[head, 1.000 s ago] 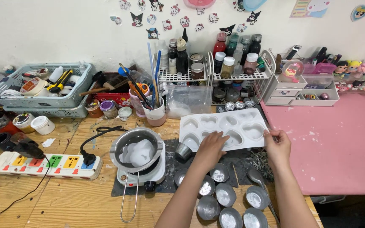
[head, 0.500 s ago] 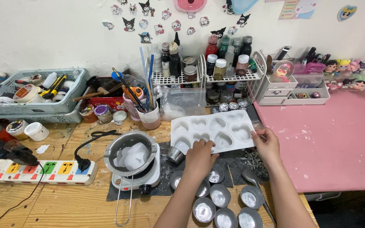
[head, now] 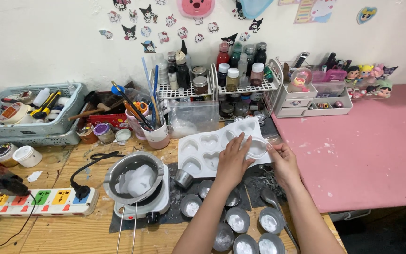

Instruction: Preparing silicone molds and small metal containers by placing components and wicks inside for candle making.

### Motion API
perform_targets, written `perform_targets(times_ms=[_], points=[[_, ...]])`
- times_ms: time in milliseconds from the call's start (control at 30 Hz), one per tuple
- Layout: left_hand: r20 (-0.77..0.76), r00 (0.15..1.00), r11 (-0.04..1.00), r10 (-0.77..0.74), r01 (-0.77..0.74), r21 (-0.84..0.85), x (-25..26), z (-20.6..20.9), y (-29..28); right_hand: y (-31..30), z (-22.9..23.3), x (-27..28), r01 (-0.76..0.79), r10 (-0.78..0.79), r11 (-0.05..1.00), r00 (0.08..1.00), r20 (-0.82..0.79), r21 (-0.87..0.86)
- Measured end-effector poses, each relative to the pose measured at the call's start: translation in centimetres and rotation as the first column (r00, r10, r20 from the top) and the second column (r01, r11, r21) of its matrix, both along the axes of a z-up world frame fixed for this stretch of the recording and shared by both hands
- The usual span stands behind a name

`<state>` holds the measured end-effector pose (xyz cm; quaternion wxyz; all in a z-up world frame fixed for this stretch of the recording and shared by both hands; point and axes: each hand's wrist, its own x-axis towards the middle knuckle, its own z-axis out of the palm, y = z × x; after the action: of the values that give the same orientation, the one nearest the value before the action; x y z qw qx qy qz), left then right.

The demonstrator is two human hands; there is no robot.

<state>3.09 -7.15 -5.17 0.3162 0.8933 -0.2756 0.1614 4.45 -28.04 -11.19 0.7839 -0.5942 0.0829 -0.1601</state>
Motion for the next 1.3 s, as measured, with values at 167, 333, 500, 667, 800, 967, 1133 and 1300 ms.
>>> perform_targets(times_ms=[167, 333, 500, 667, 800, 967, 1133, 1300], points=[[-0.024, 1.000, 1.000, 0.001, -0.002, -0.011, 0.0, 0.2, 0.3, 0.1, -0.2, 0.2, -0.046, 0.048, 0.996, 0.999, -0.026, 0.073], [-0.098, 0.995, 0.999, -0.008, 0.004, -0.037, 0.0, 0.4, 0.3, 0.5, -0.7, 0.2, -0.106, 0.111, 0.985, 0.993, -0.027, 0.135], [-0.088, 0.996, 0.995, -0.030, 0.022, -0.094, -0.1, 0.3, 0.8, 0.9, -0.8, 0.5, -0.159, 0.166, 0.937, 0.986, 0.003, 0.311], [-0.005, 1.000, 0.985, -0.022, 0.021, -0.170, 0.2, 1.0, 1.7, 1.5, 0.1, 0.0, -0.145, 0.154, 0.952, 0.988, -0.012, 0.270], [0.084, 0.996, 0.987, 0.043, -0.029, -0.156, 0.9, -0.2, 1.8, 2.1, 1.5, -0.9, -0.131, 0.130, 0.991, 0.991, 0.018, 0.038], [-0.006, 0.999, 0.988, 0.044, -0.045, -0.151, 0.2, 1.4, 1.8, 2.2, 2.5, -1.9, -0.182, 0.184, 0.968, 0.983, -0.001, -0.172], [0.001, 0.997, 0.982, -0.071, 0.070, -0.173, -0.2, 1.4, 1.7, 2.1, 1.8, -1.5, -0.177, 0.174, 0.971, 0.984, -0.033, -0.161], [-0.007, 0.999, 0.980, -0.031, 0.029, -0.199, 0.2, 0.4, 1.6, 2.0, 2.3, -1.6, -0.163, 0.162, 0.986, 0.986, -0.025, -0.044]])
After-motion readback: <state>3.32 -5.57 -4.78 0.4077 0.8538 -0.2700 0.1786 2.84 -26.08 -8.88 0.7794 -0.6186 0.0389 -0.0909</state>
